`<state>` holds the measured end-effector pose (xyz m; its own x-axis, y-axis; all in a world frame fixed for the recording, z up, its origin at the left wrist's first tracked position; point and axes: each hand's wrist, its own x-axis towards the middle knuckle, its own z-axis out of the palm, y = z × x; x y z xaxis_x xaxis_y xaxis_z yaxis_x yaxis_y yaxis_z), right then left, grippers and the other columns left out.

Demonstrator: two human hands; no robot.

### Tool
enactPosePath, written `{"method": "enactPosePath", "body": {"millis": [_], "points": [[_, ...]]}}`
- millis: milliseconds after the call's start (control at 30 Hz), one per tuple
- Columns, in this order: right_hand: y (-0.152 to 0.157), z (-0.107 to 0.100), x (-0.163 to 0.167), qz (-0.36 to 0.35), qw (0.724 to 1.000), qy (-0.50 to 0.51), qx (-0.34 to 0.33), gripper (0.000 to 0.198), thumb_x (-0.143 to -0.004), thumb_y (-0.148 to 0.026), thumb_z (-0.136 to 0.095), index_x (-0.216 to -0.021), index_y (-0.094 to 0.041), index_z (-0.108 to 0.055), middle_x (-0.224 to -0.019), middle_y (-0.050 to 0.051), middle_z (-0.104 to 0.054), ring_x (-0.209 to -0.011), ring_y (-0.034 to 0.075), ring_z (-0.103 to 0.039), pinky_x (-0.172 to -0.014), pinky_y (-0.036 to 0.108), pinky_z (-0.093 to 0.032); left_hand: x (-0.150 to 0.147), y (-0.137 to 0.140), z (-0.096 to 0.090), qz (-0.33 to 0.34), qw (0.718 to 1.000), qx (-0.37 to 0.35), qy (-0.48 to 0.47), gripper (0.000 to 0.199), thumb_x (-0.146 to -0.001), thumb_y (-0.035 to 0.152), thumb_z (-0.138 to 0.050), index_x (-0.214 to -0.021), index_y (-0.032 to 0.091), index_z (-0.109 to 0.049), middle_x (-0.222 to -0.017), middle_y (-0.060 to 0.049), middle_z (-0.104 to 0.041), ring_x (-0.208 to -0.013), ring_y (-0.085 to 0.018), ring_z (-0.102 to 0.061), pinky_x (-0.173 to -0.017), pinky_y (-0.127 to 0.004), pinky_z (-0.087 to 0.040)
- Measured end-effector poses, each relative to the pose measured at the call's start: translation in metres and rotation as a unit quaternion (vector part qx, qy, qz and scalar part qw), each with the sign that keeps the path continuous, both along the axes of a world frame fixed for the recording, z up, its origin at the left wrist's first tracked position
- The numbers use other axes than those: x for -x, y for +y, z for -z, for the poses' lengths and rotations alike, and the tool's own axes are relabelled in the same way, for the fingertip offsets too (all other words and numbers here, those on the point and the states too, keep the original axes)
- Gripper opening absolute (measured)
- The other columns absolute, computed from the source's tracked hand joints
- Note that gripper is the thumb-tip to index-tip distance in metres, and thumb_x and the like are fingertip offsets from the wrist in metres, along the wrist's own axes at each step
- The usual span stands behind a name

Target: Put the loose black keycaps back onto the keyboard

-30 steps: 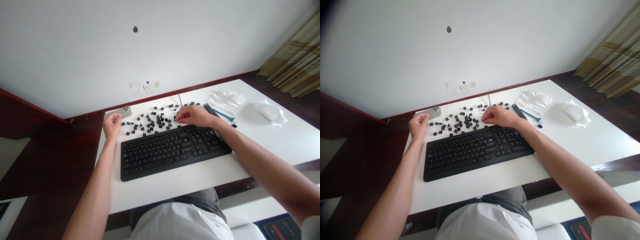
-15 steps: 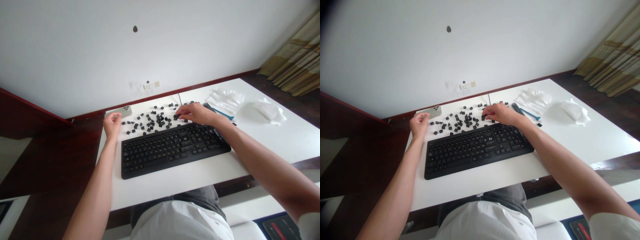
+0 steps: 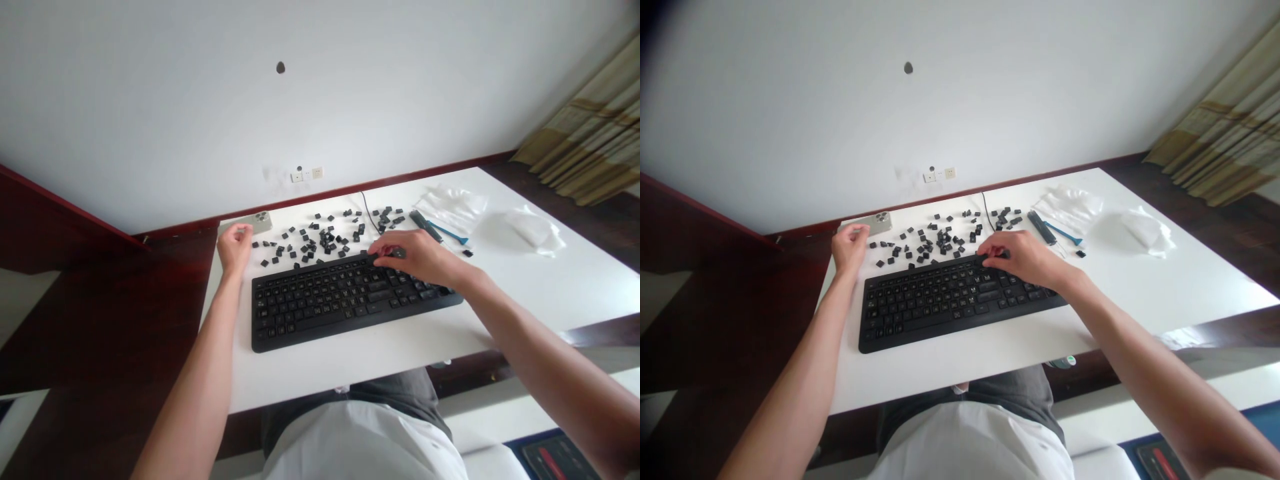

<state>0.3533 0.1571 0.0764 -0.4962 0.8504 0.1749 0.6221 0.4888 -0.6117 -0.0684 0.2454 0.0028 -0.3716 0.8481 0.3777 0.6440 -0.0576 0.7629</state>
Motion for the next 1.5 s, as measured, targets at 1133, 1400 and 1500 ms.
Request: {"method": "enactPosePath", "body": {"millis": [1133,1400,1500], "points": [[-0.043,0.034,-0.003,-0.036,0.986,-0.038,-0.159,0.023,-0.105,-0.023,-0.058,-0.105,-0.026,-0.081,-0.110,0.009,-0.081,-0.103,0.029,-0.073,-0.088,0.048,-0.065,-0.001,-0.001,0.001,0.004,1.000,0.004,0.004,0.029,-0.086,0.042,-0.065,-0.090,0.018,-0.080,-0.054,0.002,-0.053,-0.053,-0.015,-0.046,-0.059,-0.029,-0.034],[-0.044,0.030,-0.009,0.008,0.993,-0.015,-0.117,0.018,-0.103,-0.029,-0.065,-0.114,-0.027,-0.080,-0.109,0.008,-0.081,-0.105,0.030,-0.074,-0.093,0.050,-0.064,0.000,0.000,0.002,0.005,1.000,0.006,0.006,0.028,-0.086,0.042,-0.066,-0.090,0.018,-0.080,-0.053,0.003,-0.051,-0.053,-0.015,-0.044,-0.059,-0.029,-0.033],[-0.044,0.028,-0.012,0.029,0.993,-0.010,-0.118,0.022,-0.102,-0.030,-0.067,-0.121,-0.027,-0.078,-0.113,0.009,-0.081,-0.110,0.030,-0.074,-0.096,0.050,-0.063,0.000,0.000,0.001,0.009,1.000,0.002,0.008,0.028,-0.086,0.041,-0.065,-0.089,0.018,-0.080,-0.053,0.003,-0.049,-0.053,-0.015,-0.044,-0.059,-0.029,-0.033]]}}
